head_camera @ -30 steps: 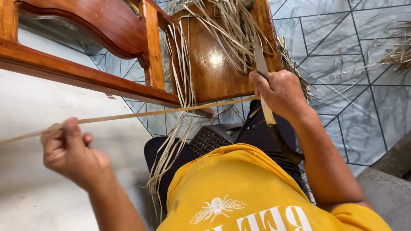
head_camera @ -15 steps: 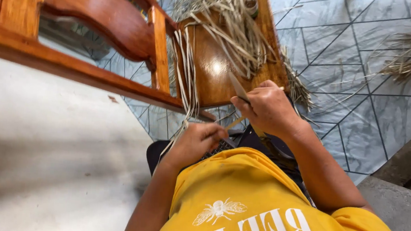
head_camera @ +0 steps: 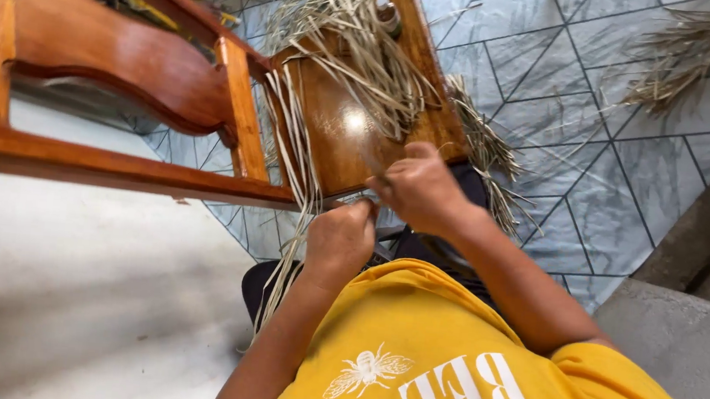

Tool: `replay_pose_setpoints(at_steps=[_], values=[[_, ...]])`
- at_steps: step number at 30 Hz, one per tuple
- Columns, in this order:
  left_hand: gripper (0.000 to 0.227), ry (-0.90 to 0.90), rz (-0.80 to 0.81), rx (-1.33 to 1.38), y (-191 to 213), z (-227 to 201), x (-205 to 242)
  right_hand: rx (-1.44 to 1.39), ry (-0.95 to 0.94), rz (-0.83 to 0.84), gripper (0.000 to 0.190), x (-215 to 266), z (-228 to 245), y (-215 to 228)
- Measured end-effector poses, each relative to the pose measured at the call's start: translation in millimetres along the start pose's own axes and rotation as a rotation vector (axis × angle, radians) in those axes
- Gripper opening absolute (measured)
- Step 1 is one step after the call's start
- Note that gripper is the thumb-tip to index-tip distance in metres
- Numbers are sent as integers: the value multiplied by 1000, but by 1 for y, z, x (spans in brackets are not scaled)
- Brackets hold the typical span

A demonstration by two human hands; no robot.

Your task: Stripping and cleaning thin wood or fiber strips using a knife for craftwork

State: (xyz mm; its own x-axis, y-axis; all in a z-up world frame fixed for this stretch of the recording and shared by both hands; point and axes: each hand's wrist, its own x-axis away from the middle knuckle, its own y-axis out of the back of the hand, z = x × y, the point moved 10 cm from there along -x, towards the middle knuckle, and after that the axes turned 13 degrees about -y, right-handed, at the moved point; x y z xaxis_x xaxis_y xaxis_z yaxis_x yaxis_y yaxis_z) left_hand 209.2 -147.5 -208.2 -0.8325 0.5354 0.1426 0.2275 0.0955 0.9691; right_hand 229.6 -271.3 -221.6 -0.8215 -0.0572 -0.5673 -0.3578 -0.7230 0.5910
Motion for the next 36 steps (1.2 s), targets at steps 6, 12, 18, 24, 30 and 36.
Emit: replay_pose_setpoints(at_steps=[6, 12, 18, 24, 30, 36], values=[[22, -2, -90, 2, 26, -9, 5, -235, -203, 51, 44, -4, 10, -10], [29, -29, -190, 162, 56, -30, 28, -208, -87, -63, 43, -11, -12, -4], [12, -148, -145, 183, 84, -54, 60, -9, -199, -9, 54, -3, -78, -11], [9, -97, 12, 166, 96, -53, 101, 238, -267, -111, 42, 28, -149, 4], [9, -174, 79, 101, 109, -60, 145, 395, -515, -52, 63, 91, -262, -2], [21, 85, 654, 10, 64, -2, 205, 221, -1282, 33, 66, 203, -392, 29]])
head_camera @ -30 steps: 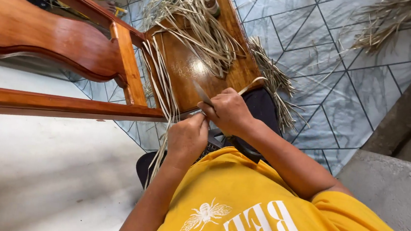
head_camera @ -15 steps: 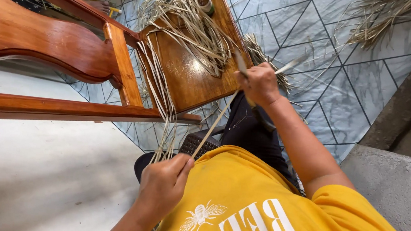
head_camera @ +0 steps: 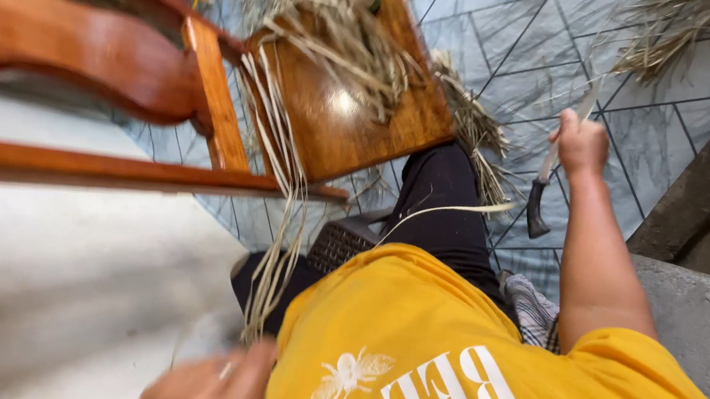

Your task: Stripping and cleaning thin wood or fiber strips using a knife for craftwork

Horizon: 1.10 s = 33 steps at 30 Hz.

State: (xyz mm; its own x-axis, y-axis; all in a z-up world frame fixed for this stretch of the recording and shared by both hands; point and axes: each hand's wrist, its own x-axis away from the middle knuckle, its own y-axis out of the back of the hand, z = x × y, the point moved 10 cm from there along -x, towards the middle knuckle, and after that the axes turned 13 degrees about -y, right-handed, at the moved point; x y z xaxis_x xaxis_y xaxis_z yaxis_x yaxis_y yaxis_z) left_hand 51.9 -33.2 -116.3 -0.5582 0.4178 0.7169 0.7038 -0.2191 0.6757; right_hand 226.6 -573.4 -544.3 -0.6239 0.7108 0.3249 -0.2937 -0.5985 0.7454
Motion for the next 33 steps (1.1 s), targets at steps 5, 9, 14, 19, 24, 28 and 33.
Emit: replay_pose_setpoints(at_steps=[5, 9, 14, 19, 24, 28, 33], values=[[25, -490, -809, -942, 86, -121, -38, -1237, -143, 892, 22, 62, 132, -3], [19, -544, -810, -1034, 86, -127, -65, -1327, 149, 1490, 26, 192, 252, 39], [21, -657, -1045, -1068, 77, -132, -80, -412, 484, 1374, 52, 336, 286, 51], [18, -642, -955, -1107, 76, -139, -93, -327, 516, 1431, 60, 361, 274, 21], [18, -661, -919, -1099, 79, -146, -89, -289, 479, 1497, 61, 369, 271, 21], [17, -633, -771, -1044, 77, -144, -86, -10, 576, 1269, 56, 365, 268, 15], [15, -649, -734, -979, 88, -144, -53, 237, 563, 888, 51, 290, 264, 2]])
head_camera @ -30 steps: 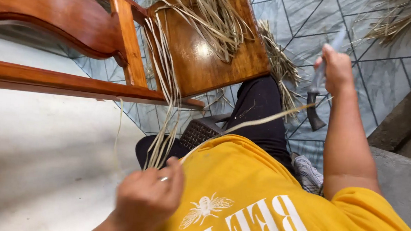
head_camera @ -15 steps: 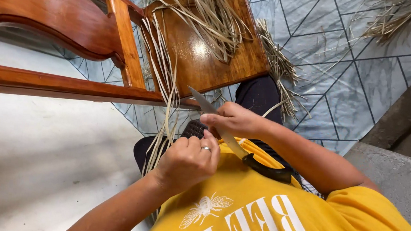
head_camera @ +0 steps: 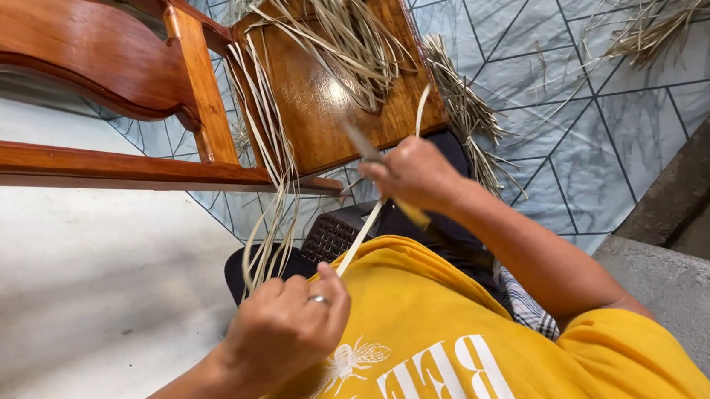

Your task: Stripping and cleaning thin wood or fiber strips using a knife for craftwork

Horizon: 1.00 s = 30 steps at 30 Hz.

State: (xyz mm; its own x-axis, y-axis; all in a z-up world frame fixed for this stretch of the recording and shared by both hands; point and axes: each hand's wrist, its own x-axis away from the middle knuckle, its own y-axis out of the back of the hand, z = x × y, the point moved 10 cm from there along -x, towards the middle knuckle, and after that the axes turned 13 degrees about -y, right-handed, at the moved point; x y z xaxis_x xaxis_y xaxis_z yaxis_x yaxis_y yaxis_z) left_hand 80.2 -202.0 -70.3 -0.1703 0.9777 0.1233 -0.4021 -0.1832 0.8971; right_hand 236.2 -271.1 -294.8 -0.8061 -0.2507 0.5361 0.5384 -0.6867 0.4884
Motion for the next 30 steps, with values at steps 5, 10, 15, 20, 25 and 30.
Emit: replay_pose_setpoints(at_steps=[5, 10, 15, 20, 25, 30], values=[[16, 53, 11, 59, 11, -1, 18, 226, 19, -384, 55, -58, -79, 38], [15, 92, 19, 197, 23, 3, 30, 341, -5, -658, 68, -76, -168, 64], [16, 213, -6, 353, 32, 10, 54, 290, -61, -857, 69, -75, -270, 80], [6, 581, 18, 456, 32, 43, 97, -376, -394, -904, 61, -35, -364, 93], [23, 512, -84, 402, -7, 49, 40, -1212, 146, -353, 36, -45, -172, 99], [37, 698, -115, 579, -76, 68, 26, -886, 577, -206, 55, 41, 19, 77]])
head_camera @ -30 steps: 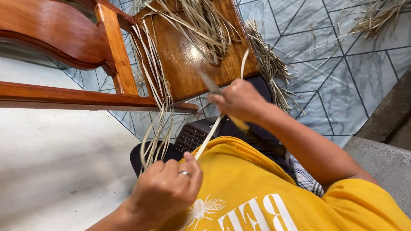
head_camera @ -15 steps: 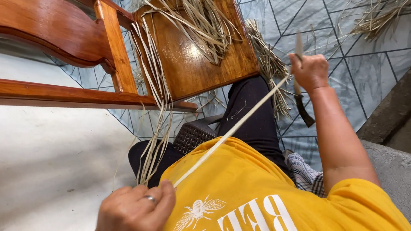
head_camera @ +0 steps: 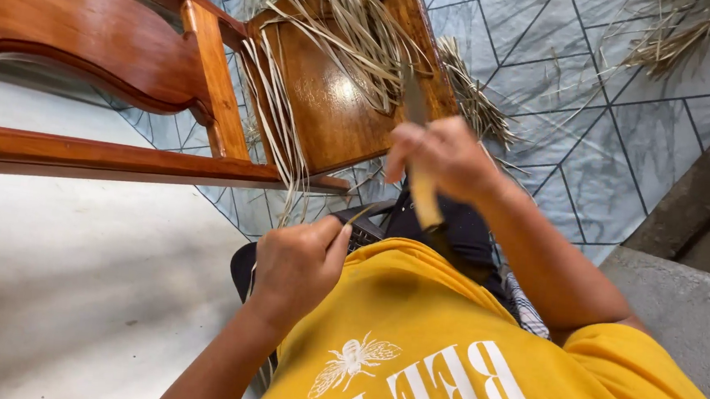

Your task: Stripping and cleaning thin wood or fiber strips using a knife for craftwork

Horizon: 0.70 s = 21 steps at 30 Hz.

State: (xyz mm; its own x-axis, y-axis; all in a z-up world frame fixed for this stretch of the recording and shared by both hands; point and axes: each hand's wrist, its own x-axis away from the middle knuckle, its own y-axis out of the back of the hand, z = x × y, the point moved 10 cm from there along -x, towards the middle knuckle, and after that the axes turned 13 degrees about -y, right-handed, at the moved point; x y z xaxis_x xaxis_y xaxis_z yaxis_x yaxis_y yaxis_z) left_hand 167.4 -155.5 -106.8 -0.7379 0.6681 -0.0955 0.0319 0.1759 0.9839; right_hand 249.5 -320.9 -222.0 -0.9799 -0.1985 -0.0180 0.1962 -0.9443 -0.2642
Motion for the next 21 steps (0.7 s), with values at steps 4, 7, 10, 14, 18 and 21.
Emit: replay_pose_setpoints(at_steps=[4, 7, 10, 14, 18, 21], values=[[27, 105, -36, 163, -16, 4, -12, 437, 364, -27, 39, 20, 19, -61], [22, 63, -97, 108, -13, -2, -15, 584, 432, -78, 39, 26, 28, -74], [19, 43, -67, 117, -7, -4, -9, 671, 527, -167, 43, 16, 4, -58], [18, -44, 11, 55, 24, -23, 4, 1202, 451, -334, 50, -12, -26, -11], [7, -25, 53, 101, 48, -29, 23, 1424, 279, -451, 46, -23, -121, 86], [14, 2, 119, 61, 50, -24, 38, 1459, -96, -549, 65, -17, -173, 166]])
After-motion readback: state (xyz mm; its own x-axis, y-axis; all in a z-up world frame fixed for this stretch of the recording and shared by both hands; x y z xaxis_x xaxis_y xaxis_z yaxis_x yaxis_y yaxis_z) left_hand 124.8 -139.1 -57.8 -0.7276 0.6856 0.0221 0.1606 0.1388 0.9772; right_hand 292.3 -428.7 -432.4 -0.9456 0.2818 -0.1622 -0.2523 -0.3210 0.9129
